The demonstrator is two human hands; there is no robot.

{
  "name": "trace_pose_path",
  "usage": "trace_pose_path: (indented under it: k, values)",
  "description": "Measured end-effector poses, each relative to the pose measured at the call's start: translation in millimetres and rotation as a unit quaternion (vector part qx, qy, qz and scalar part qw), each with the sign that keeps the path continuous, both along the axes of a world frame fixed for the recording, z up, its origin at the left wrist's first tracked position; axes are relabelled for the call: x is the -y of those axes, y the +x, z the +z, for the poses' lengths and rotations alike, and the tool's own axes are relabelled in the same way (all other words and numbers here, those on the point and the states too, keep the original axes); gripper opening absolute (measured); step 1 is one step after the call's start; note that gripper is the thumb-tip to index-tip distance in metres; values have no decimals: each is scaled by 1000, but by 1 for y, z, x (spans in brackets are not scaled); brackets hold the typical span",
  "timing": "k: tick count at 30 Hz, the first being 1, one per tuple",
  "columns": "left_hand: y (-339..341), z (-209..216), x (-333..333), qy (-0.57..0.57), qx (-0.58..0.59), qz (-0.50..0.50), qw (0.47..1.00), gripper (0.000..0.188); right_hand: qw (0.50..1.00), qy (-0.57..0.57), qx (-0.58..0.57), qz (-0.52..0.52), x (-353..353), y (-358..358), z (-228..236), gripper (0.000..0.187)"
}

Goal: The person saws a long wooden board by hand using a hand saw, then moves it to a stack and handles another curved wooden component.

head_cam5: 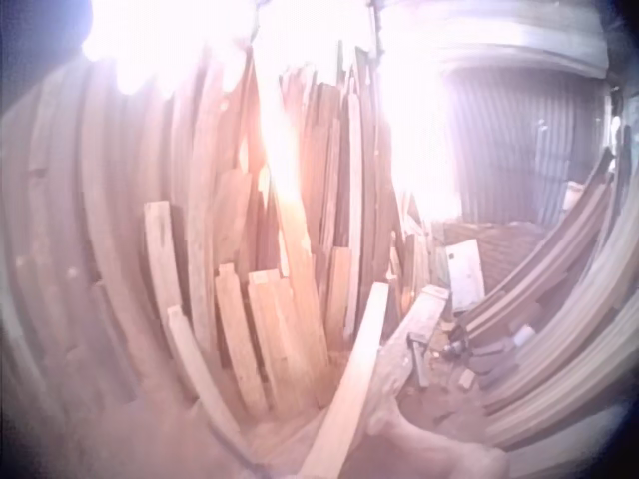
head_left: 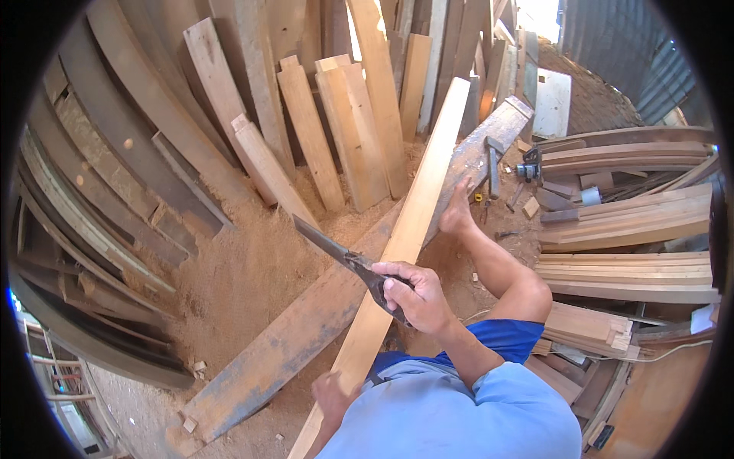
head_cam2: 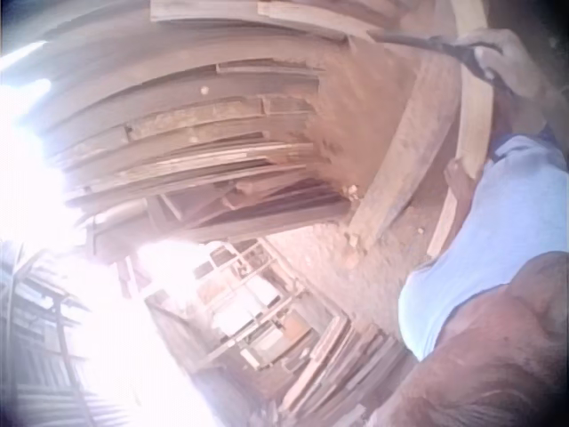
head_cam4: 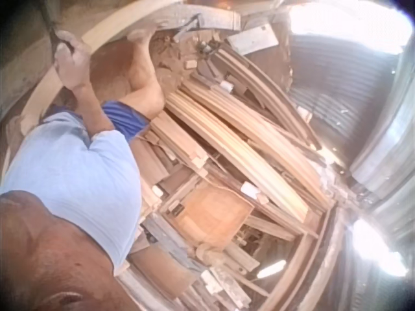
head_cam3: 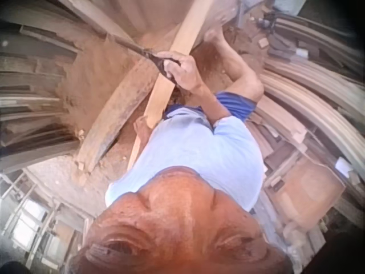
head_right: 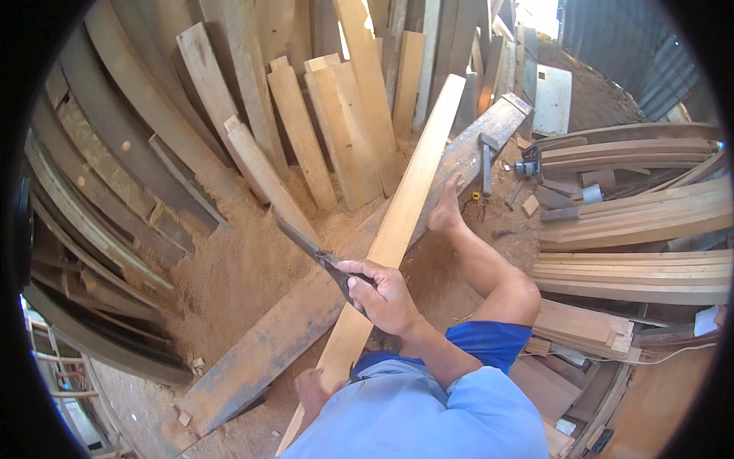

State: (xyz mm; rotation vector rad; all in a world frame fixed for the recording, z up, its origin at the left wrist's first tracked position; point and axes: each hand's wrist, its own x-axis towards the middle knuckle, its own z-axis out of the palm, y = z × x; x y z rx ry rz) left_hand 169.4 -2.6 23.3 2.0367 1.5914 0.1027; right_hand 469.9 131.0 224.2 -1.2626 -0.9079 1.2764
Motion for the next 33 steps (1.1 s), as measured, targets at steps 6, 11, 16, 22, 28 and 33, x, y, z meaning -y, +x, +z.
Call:
trace_pose_path:
  k: [6, 11, 16, 22, 28, 33]
  values:
    - [-130, -72, 111, 111, -266, -44, 956, 116, 999, -2, -11, 42, -12, -18, -2, 36]
    - [-113, -70, 91, -9, -169, 53, 984, 120, 998, -18, -2, 55, -6, -23, 2, 34]
    - [-103, -46, 34, -10, -146, 88, 985, 119, 998, -18, 6, 58, -1, -26, -10, 34]
    - [-81, -67, -6, -28, -122, 73, 989, 113, 996, -6, -3, 83, 4, -37, -8, 34]
    - [15, -73, -32, -16, -101, 42, 994, 111, 997, -17, 10, 80, 17, -34, -12, 37]
    - [98, -68, -60, -14, -22, 26, 999, 114, 997, 13, 14, 72, 26, -33, -13, 34]
